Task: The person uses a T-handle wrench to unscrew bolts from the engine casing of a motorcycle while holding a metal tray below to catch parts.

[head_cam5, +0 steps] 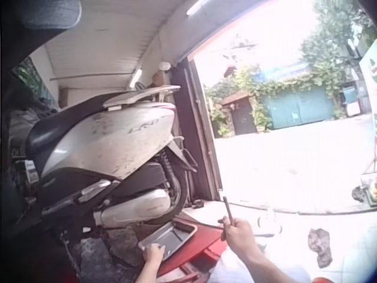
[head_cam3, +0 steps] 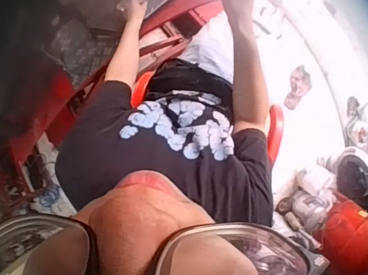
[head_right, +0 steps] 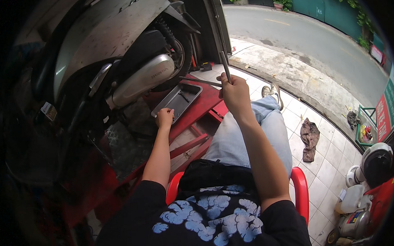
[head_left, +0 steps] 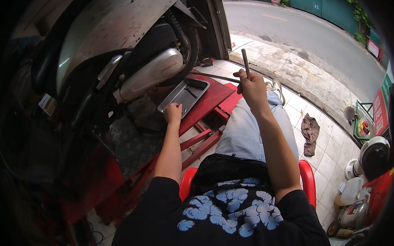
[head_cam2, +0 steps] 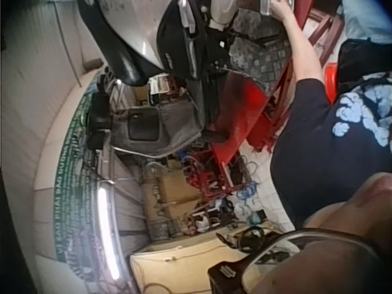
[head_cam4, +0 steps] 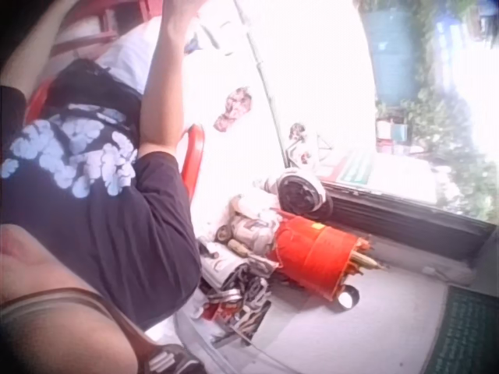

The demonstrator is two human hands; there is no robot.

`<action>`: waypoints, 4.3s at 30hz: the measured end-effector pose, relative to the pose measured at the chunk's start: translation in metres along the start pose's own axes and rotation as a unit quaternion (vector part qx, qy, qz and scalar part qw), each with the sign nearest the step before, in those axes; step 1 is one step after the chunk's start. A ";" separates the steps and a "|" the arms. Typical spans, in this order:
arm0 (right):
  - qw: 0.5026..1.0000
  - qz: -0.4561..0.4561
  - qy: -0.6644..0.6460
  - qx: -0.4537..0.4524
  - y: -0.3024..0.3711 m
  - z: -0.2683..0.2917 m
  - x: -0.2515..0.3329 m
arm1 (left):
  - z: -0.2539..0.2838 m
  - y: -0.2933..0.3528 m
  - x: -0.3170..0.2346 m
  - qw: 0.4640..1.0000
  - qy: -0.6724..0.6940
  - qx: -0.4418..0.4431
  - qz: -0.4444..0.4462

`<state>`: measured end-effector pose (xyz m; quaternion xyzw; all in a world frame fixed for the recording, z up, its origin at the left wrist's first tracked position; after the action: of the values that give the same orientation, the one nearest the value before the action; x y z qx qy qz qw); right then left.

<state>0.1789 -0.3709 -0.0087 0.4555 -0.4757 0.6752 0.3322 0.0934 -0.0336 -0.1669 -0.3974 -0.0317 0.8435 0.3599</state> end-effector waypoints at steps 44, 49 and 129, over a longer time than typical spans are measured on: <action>0.810 -0.202 -0.378 0.400 0.104 -0.191 0.002 | 0.074 -0.008 -0.016 0.510 0.855 -0.075 0.057; 0.810 -0.169 -0.358 0.432 0.108 -0.190 -0.001 | 0.077 -0.007 -0.007 0.504 0.863 -0.030 0.029; 0.706 -0.325 -0.508 0.372 0.106 -0.182 -0.003 | 0.099 -0.039 0.030 0.299 0.896 -0.003 0.330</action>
<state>0.0320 -0.2338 -0.0714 0.9425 -0.1050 0.3145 0.0427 0.0351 0.0372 -0.1053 -0.8857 0.4412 0.0145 -0.1436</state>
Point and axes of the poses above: each hand's wrist, its own y-axis away from the middle knuckle, its own z-axis out of the back of the hand, x = y × z, the point moved 1 cm from there along -y, towards the middle knuckle, and after that the axes turned 7 degrees about y, right-handed, at the moved point
